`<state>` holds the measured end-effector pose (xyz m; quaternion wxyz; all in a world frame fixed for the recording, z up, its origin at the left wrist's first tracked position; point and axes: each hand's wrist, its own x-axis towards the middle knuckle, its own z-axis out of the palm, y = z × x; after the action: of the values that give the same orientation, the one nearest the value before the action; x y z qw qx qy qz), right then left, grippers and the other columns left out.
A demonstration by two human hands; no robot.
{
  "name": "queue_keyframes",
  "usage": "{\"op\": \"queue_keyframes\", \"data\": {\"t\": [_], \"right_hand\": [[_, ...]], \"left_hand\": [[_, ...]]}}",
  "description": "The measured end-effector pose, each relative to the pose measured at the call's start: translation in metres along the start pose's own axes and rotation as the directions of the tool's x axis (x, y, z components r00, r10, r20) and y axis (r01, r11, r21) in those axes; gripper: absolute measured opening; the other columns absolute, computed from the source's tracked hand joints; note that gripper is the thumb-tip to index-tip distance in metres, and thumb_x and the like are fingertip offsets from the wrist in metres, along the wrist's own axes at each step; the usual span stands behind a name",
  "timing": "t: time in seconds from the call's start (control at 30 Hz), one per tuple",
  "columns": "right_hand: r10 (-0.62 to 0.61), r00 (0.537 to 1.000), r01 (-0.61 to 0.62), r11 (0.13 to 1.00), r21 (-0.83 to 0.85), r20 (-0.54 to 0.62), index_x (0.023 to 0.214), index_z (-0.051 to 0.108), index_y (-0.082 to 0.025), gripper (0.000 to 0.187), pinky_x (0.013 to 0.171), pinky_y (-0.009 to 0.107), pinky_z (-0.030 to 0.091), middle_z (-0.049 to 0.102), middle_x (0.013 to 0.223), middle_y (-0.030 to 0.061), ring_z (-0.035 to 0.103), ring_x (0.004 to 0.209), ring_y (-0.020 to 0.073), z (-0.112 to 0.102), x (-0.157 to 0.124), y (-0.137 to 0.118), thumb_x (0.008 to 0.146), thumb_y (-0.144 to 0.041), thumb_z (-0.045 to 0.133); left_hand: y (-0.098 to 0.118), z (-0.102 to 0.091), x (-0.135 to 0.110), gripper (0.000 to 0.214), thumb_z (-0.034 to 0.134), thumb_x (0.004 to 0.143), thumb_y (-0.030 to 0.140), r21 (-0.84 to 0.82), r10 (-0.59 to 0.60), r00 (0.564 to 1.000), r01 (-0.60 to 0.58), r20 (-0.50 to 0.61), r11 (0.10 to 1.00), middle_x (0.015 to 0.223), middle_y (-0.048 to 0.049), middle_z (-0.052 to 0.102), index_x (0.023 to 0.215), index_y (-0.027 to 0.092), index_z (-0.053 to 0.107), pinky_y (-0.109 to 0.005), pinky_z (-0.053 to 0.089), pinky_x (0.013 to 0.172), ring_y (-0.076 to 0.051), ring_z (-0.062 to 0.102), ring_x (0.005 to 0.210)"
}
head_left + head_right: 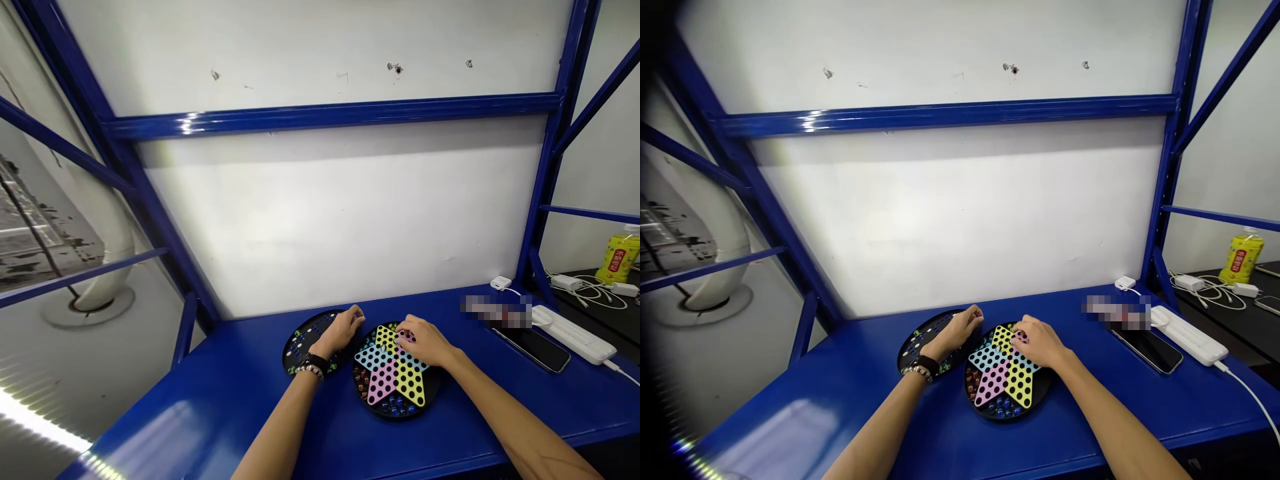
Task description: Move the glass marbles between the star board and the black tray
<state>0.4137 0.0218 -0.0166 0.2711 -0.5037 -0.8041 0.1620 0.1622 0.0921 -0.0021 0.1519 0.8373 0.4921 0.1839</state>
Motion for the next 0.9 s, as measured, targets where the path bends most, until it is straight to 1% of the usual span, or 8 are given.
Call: {"op": "queue_keyframes", "data": {"t": [0.1,0.2,0.33,0.43,0.5,0.63,0.8,0.9], "right_hand": [[-0.042,0.999,0.043,0.998,-0.036,0.029,0.098,0.069,-0.024,0.021,0.072,0.027,0.042,0.061,0.092,0.0041,0.058,0.084,0.0170,0.008,0.001,-0.004,0.091,-0.031,0.051],[-0.028,0.999,0.028,0.999,-0.040,0.017,0.092,0.069,-0.023,0.018,0.069,0.027,0.041,0.061,0.089,0.0033,0.058,0.079,0.0158,0.008,0.002,-0.004,0.089,-0.030,0.052],[0.042,0.997,-0.042,0.999,0.002,-0.058,0.085,0.064,-0.021,0.013,0.067,0.026,0.040,0.063,0.087,0.0019,0.057,0.076,0.0146,-0.009,-0.001,0.006,0.086,-0.029,0.054],[0.115,0.985,-0.112,0.993,0.028,-0.125,0.085,0.063,-0.021,0.012,0.065,0.026,0.039,0.064,0.083,0.0009,0.056,0.073,0.0144,-0.025,-0.005,0.020,0.084,-0.029,0.054],[0.148,0.984,-0.145,0.989,0.033,-0.099,0.086,0.064,-0.021,0.013,0.062,0.026,0.038,0.065,0.080,0.0005,0.056,0.071,0.0144,-0.031,-0.007,0.030,0.083,-0.030,0.054],[0.166,0.984,-0.167,0.986,0.006,0.070,0.082,0.069,-0.021,0.015,0.062,0.026,0.038,0.065,0.076,0.0016,0.057,0.070,0.0150,-0.034,-0.009,0.040,0.081,-0.029,0.057],[0.127,0.990,-0.127,0.992,0.004,-0.055,0.097,0.069,-0.022,0.026,0.067,0.028,0.042,0.063,0.085,0.0036,0.057,0.076,0.0164,-0.031,-0.012,0.017,0.088,-0.041,0.054],[-0.047,0.999,0.046,0.998,0.038,0.018,0.100,0.067,-0.023,0.031,0.068,0.027,0.043,0.063,0.086,0.0022,0.057,0.075,0.0160,-0.017,-0.017,-0.012,0.082,-0.048,0.064]], "left_hand": [[0.023,-0.001,-0.009,0.026,0.037,0.096,0.039,-0.092,0.068,0.997,-0.070,-0.026,0.993,0.083,-0.0020,0.066,0.100,0.021,0.055,-0.027,0.044,0.070,-0.017,0.061,0.075],[0.045,0.006,-0.019,0.022,0.041,0.095,0.036,-0.021,0.170,0.983,-0.169,0.074,0.985,0.094,-0.0038,0.067,0.100,0.022,0.057,-0.028,0.045,0.075,-0.018,0.061,0.084],[0.057,0.016,-0.028,0.027,0.036,0.097,0.034,0.164,0.151,0.981,-0.171,0.126,0.972,0.099,-0.0074,0.065,0.099,0.020,0.059,-0.032,0.046,0.078,-0.021,0.062,0.087],[0.059,0.016,-0.032,0.031,0.032,0.099,0.036,0.180,0.142,0.982,-0.164,0.125,0.970,0.099,-0.0070,0.065,0.100,0.020,0.059,-0.031,0.046,0.078,-0.020,0.062,0.087],[0.061,0.015,-0.034,0.032,0.032,0.099,0.038,0.169,0.147,0.980,-0.168,0.134,0.971,0.098,-0.0061,0.065,0.098,0.021,0.059,-0.030,0.045,0.077,-0.019,0.062,0.085],[0.065,0.013,-0.037,0.029,0.041,0.096,0.043,0.166,0.148,0.980,-0.170,0.133,0.971,0.099,-0.0054,0.066,0.097,0.021,0.060,-0.029,0.045,0.075,-0.020,0.062,0.085],[0.065,0.015,-0.039,0.032,0.038,0.097,0.043,0.128,0.151,0.983,-0.164,0.105,0.978,0.098,-0.0051,0.065,0.097,0.021,0.061,-0.030,0.045,0.077,-0.019,0.062,0.086],[0.062,0.016,-0.041,0.032,0.035,0.098,0.040,0.091,0.165,0.983,-0.173,0.083,0.981,0.101,-0.0054,0.065,0.102,0.022,0.061,-0.030,0.045,0.080,-0.019,0.062,0.090]]}}
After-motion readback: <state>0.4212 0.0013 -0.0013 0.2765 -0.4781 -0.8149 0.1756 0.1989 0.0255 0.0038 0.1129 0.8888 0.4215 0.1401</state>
